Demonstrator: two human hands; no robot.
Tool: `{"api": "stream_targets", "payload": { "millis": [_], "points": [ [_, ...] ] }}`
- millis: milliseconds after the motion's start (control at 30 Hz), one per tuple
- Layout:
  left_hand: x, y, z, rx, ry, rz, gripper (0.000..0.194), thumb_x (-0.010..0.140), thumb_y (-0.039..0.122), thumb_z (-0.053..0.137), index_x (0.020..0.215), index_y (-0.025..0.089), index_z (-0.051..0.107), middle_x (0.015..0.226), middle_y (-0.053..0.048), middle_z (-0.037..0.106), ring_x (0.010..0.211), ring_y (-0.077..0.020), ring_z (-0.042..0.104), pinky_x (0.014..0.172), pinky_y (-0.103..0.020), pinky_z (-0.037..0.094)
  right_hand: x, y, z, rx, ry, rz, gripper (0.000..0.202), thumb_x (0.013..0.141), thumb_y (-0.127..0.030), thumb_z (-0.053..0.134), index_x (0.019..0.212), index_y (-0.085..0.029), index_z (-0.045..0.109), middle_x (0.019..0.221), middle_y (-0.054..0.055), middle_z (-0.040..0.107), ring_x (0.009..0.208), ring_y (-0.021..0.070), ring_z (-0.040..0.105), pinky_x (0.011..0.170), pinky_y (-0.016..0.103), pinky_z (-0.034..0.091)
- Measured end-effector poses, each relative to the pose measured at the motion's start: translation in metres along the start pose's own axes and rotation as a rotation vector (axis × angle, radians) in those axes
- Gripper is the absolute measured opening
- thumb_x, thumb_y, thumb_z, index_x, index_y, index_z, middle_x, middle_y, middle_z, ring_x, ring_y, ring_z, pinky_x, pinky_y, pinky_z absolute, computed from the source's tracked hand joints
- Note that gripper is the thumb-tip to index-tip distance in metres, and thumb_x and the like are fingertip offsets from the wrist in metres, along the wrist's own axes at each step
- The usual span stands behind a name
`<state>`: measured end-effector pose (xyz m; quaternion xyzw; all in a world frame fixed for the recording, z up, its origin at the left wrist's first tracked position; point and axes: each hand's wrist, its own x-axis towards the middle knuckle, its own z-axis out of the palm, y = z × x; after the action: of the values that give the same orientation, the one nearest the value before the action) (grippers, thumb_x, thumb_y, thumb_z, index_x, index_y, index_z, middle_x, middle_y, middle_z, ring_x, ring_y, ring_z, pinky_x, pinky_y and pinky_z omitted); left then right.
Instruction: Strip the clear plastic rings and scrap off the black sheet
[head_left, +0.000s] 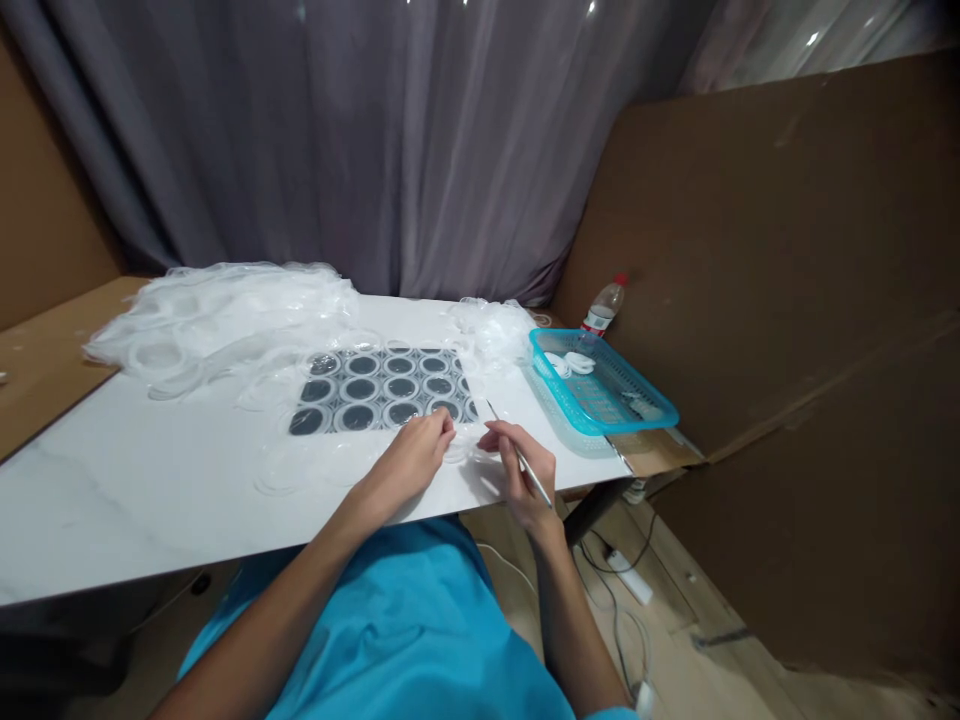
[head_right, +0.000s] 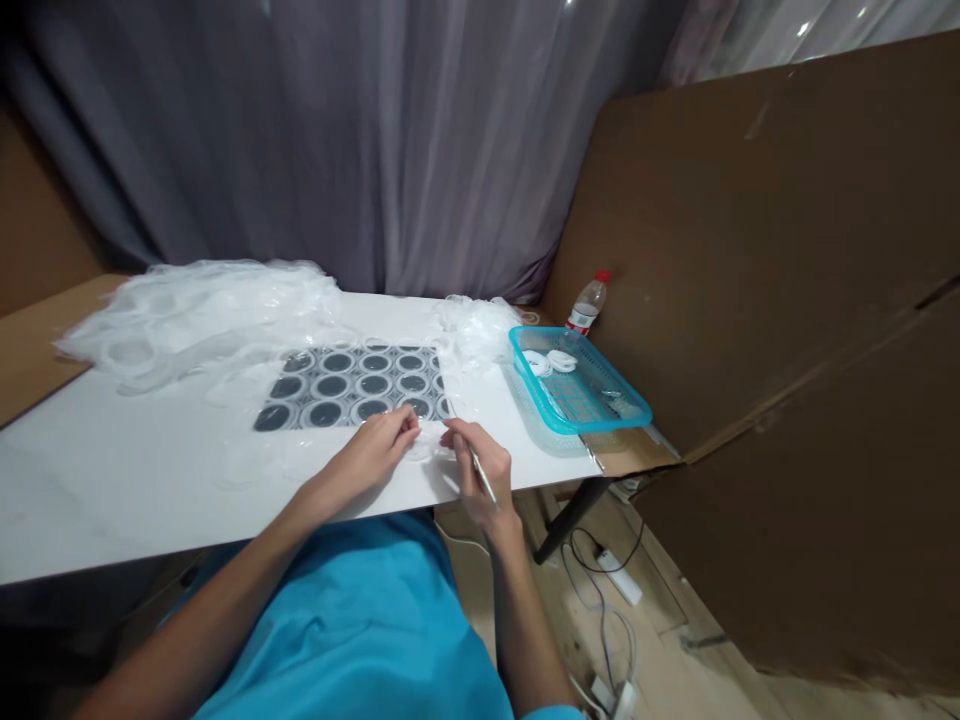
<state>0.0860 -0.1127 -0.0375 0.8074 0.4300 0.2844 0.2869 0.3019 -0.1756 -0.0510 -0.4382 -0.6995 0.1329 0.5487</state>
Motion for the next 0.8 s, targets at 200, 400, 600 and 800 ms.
{"api": "stream_targets", "payload": {
  "millis": [200,400,600,800],
  "points": [
    [-0.001,-0.001,0.000,-0.044,-0.003,0.013,0.020,0.113,0.032,0.044,0.103,0.025,0.060,0.095,-0.005,0.073,0.089,-0.0260,0.070,0.082,-0.038,0.046,-0.001,-0.009,0.003,0.005,-0.238,-0.047,0.035,0.120,-0.032,0.045,0.143,-0.029,0.071,0.130,0.011,0.080,0.122,0.0264,0.077,0.106,0.041,0.060],
    [-0.001,0.000,-0.012,-0.126,0.015,-0.035,0.026,0.113,0.040,0.044,0.097,0.025,0.058,0.085,-0.002,0.069,0.082,-0.0238,0.067,0.079,-0.037,0.048,0.003,-0.009,0.003,-0.096,-0.326,-0.025,0.038,0.120,-0.032,0.042,0.150,-0.029,0.065,0.133,0.014,0.076,0.115,0.0272,0.079,0.100,0.039,0.062],
    [0.005,-0.024,-0.022,-0.336,0.044,-0.178,0.026,0.111,0.048,0.047,0.101,0.025,0.054,0.076,0.001,0.067,0.065,-0.0193,0.066,0.066,-0.033,0.052,0.001,-0.008,0.003,-0.136,-0.346,0.001,0.036,0.120,-0.031,0.041,0.149,-0.028,0.063,0.135,0.015,0.073,0.108,0.0265,0.080,0.096,0.038,0.063],
    [0.005,-0.042,-0.045,-0.358,0.166,-0.252,0.024,0.108,0.047,0.051,0.099,0.025,0.054,0.080,0.000,0.069,0.066,-0.0188,0.069,0.063,-0.031,0.056,-0.004,-0.005,0.009,-0.163,-0.274,-0.026,0.036,0.114,-0.030,0.049,0.145,-0.029,0.067,0.126,0.012,0.074,0.100,0.0273,0.080,0.084,0.036,0.066]
  ]
}}
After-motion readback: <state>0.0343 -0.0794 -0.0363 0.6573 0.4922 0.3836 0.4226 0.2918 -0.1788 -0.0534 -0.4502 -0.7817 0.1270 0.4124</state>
